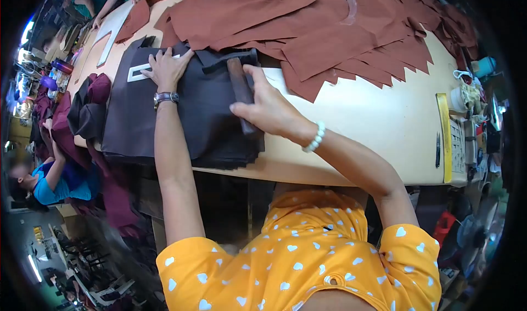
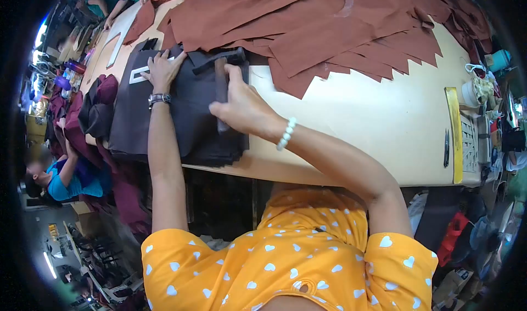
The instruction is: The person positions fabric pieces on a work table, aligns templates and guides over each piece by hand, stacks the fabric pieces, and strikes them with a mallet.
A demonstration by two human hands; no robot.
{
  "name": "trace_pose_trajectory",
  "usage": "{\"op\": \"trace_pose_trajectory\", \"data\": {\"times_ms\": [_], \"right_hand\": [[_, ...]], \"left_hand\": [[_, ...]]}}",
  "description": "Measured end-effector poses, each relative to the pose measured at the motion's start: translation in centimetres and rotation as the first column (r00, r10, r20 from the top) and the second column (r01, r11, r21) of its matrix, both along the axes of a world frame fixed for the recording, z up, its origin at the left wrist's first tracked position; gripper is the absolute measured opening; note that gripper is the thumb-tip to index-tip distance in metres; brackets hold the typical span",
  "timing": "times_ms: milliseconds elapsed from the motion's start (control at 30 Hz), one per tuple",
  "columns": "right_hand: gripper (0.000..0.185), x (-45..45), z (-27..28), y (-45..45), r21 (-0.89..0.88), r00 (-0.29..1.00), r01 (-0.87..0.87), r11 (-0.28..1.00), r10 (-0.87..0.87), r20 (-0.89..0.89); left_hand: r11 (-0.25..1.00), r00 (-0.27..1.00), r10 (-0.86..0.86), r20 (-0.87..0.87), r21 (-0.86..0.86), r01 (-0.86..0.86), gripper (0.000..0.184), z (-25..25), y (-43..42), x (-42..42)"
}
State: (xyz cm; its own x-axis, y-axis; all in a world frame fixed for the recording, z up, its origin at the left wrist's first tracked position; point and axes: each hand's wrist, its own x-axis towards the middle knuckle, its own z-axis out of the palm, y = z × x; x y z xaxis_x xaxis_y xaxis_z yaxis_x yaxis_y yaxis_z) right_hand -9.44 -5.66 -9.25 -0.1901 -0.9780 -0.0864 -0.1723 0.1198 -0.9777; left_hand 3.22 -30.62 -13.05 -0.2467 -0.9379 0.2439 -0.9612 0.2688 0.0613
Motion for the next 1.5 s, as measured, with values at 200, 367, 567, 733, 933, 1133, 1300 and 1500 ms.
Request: {"op": "trace_pose_trajectory", "data": {"times_ms": [200, 367, 567, 733, 933, 1133, 1300, 1500], "right_hand": [[0.075, 0.1, 1.5, 2.7, 0.081, 0.996, -0.054, 0.995, 0.059, -0.063], [0.075, 0.9, 1.1, 0.8, 0.037, 1.0, -0.025, 0.999, 0.025, -0.019], [0.074, 1.4, 0.4, -3.8, -0.008, 0.992, 0.125, 0.992, -0.125, -0.001], [0.073, 1.4, -0.1, -7.1, -0.022, 0.977, 0.212, 0.977, -0.212, 0.012], [0.077, 2.1, -4.3, -7.7, -0.172, 0.965, 0.255, 0.951, -0.261, -0.011], [0.077, 0.4, -1.2, -6.2, -0.116, 0.977, 0.213, 0.97, -0.214, -0.001], [0.077, 0.1, -1.0, -6.5, -0.126, 0.974, 0.222, 0.967, -0.225, -0.01], [0.078, 0.1, -1.2, -6.6, -0.053, 0.979, 0.206, 0.977, -0.205, 0.019]], "left_hand": [[0.994, 0.991, 0.014, 0.134, 0.11, -0.029, 0.083, 1.7, -1.4, -1.5], [0.945, 0.941, -0.319, -0.11, -0.117, 0.307, 0.056, 0.1, -6.7, -6.0], [0.703, 0.704, -0.551, -0.448, 0.205, 0.681, 0.043, 4.2, -8.3, -10.4], [0.799, 0.809, -0.533, -0.249, 0.167, 0.577, 0.056, 3.0, -9.4, -9.7], [0.897, 0.874, -0.434, -0.22, -0.199, 0.395, 0.074, 1.2, 3.2, -2.4], [0.816, 0.703, -0.54, -0.462, -0.084, 0.572, 0.035, -1.3, 16.8, 3.7], [0.633, 0.608, -0.723, -0.328, 0.037, 0.773, 0.038, 1.6, 19.5, 5.9], [0.531, 0.548, -0.799, -0.248, 0.137, 0.836, 0.038, 2.6, 18.8, 7.3]]}}
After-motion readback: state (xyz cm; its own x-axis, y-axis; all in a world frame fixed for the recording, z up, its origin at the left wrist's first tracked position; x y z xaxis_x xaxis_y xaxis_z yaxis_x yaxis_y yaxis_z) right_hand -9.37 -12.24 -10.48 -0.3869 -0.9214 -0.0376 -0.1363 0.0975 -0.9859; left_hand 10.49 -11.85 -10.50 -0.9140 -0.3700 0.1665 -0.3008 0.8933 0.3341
